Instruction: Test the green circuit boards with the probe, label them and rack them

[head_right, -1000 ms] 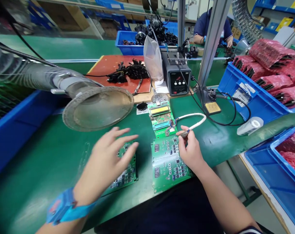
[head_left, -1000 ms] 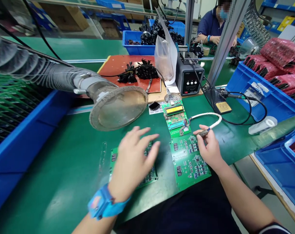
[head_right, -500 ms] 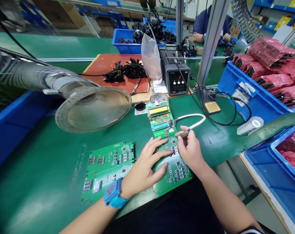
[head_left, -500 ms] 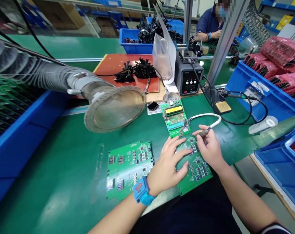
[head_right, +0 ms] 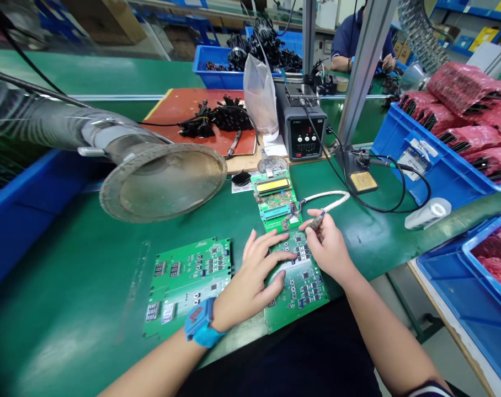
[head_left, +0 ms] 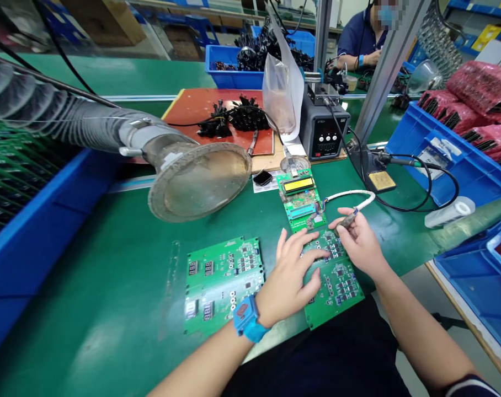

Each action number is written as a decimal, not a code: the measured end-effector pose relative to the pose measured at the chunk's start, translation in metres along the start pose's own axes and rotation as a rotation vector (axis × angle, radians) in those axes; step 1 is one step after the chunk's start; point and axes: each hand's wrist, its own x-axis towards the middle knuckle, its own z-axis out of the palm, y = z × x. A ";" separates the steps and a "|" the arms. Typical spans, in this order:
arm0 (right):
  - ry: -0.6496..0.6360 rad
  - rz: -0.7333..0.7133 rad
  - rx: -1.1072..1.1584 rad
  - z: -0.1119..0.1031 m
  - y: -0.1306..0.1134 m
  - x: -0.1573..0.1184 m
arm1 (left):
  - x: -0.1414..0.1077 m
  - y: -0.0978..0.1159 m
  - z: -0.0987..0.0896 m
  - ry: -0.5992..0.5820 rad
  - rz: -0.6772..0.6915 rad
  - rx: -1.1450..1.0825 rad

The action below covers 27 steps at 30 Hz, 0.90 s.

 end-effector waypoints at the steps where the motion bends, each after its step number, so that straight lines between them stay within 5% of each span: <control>1: 0.000 0.007 0.009 0.000 0.000 0.001 | 0.000 0.000 0.000 0.001 0.000 0.001; 12: 0.103 0.059 0.001 0.007 -0.004 0.002 | 0.000 0.000 0.002 0.012 0.005 0.001; 21: -0.058 0.112 0.061 -0.004 -0.012 0.009 | 0.000 0.000 0.003 0.023 0.002 -0.007; 27: -0.004 0.073 0.076 -0.005 -0.013 0.007 | 0.000 0.001 0.002 0.022 -0.006 -0.018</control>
